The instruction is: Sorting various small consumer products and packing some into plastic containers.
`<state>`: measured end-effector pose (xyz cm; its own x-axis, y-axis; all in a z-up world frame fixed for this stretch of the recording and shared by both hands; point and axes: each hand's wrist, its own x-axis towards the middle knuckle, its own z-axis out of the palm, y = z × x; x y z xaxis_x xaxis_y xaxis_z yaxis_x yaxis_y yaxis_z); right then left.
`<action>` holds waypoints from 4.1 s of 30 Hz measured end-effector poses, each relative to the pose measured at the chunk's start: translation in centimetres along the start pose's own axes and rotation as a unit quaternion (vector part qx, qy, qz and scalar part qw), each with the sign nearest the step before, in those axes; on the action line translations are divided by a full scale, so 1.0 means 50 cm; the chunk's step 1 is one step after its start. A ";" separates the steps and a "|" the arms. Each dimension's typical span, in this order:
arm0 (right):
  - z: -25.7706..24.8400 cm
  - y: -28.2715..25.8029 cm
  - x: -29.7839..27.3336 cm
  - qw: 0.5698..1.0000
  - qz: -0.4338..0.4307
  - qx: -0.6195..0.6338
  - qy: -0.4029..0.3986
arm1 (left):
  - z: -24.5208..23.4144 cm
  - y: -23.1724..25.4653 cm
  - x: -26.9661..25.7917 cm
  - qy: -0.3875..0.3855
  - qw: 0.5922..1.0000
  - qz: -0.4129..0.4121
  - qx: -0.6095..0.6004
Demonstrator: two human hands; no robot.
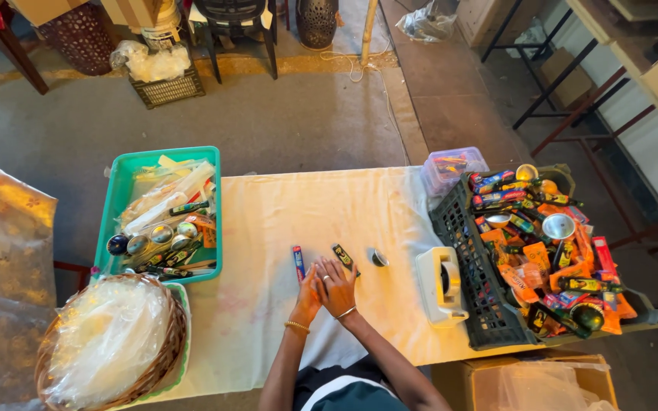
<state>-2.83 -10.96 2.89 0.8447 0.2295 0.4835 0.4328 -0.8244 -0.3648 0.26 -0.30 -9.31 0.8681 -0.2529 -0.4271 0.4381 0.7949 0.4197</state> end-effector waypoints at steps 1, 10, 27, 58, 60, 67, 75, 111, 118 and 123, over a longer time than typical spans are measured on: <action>-0.014 -0.001 0.009 0.998 0.002 -0.056 0.023 | -0.024 -0.016 0.020 -0.003 1.000 -0.011 -0.016; 0.009 0.038 -0.064 0.988 -0.010 0.132 -0.081 | 0.038 -0.038 -0.021 0.009 0.995 0.066 -0.071; 0.021 0.195 -0.075 0.973 0.122 0.148 -0.131 | 0.065 -0.149 -0.002 0.030 0.997 -0.030 -0.065; -0.051 0.085 0.024 0.975 0.138 0.166 0.050 | 0.022 -0.029 -0.034 0.170 0.981 0.033 0.086; -0.057 0.046 0.026 0.977 0.129 0.156 0.071 | 0.009 0.000 -0.038 0.194 0.973 0.036 0.123; -0.007 -0.097 0.029 0.998 0.019 -0.016 0.060 | 0.007 0.043 -0.024 0.085 0.992 0.054 0.077; 0.040 -0.099 0.009 0.978 0.127 0.159 -0.052 | -0.003 0.107 -0.124 0.087 0.960 -0.030 0.263; 0.000 0.016 0.030 0.999 0.022 0.046 0.010 | -0.012 0.019 0.014 0.039 0.920 -0.025 0.388; 0.011 0.023 0.036 0.975 0.020 0.206 -0.076 | -0.002 0.042 0.000 -0.033 0.995 0.010 0.098; 0.014 0.017 0.030 0.994 -0.055 0.098 0.000 | 0.073 0.080 -0.051 -0.015 0.954 0.006 0.298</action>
<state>-0.95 -10.96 2.74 0.7890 0.3133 0.5285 0.5759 -0.6770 -0.4584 0.64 1.53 -3.60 0.8762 -0.2684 -0.4004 0.4755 0.3450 0.8093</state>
